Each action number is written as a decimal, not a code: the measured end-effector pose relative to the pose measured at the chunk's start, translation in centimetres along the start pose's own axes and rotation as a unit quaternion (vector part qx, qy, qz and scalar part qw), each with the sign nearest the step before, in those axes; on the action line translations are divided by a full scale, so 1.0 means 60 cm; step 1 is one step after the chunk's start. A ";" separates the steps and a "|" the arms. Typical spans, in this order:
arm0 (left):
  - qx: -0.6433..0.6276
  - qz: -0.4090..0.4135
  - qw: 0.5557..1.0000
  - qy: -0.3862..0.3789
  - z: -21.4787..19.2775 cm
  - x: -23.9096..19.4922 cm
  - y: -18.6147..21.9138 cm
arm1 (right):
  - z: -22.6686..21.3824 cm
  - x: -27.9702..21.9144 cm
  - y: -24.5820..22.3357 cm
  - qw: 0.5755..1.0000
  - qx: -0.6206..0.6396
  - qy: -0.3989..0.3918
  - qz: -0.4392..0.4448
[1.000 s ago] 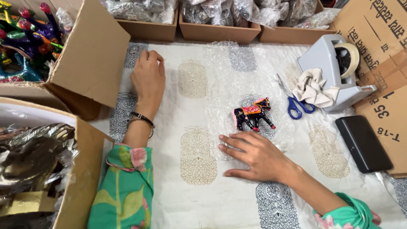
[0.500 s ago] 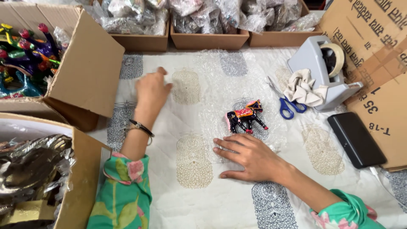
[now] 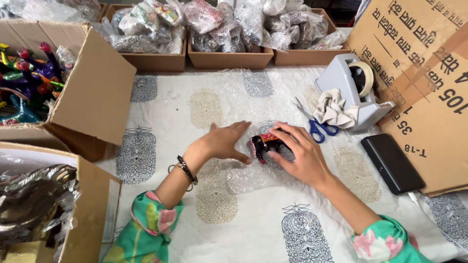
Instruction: The person wipes a small painted horse figurine with a white cloth, turning it to clean its surfaces. They then take a sheet of bubble wrap, fold it around the figurine, and place the wrapped figurine into a cardboard box alongside other wrapped items.
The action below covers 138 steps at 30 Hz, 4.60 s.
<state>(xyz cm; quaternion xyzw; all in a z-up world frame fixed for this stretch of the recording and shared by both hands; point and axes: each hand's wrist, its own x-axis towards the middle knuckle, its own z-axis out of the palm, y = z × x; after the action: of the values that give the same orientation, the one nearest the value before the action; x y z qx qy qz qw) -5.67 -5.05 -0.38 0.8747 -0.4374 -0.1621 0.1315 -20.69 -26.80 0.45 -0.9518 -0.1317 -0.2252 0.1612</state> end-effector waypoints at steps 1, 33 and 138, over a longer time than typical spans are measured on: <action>-0.005 -0.020 0.999 -0.039 -0.001 -0.002 -0.011 | -0.004 0.010 -0.005 1.000 0.016 -0.010 -0.004; 0.014 0.023 0.998 0.054 -0.065 -0.023 -0.003 | 0.021 0.005 -0.008 0.998 0.032 -0.050 -0.012; -0.092 0.122 0.974 0.167 -0.067 0.058 0.051 | -0.030 0.168 0.113 0.943 0.241 -0.147 0.176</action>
<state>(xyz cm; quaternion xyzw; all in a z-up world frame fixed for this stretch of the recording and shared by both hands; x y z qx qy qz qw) -4.31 -9.26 3.84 0.8136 -0.4960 -0.0354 0.3013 -10.48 -31.86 5.03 -0.9151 -0.0341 -0.0127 0.4017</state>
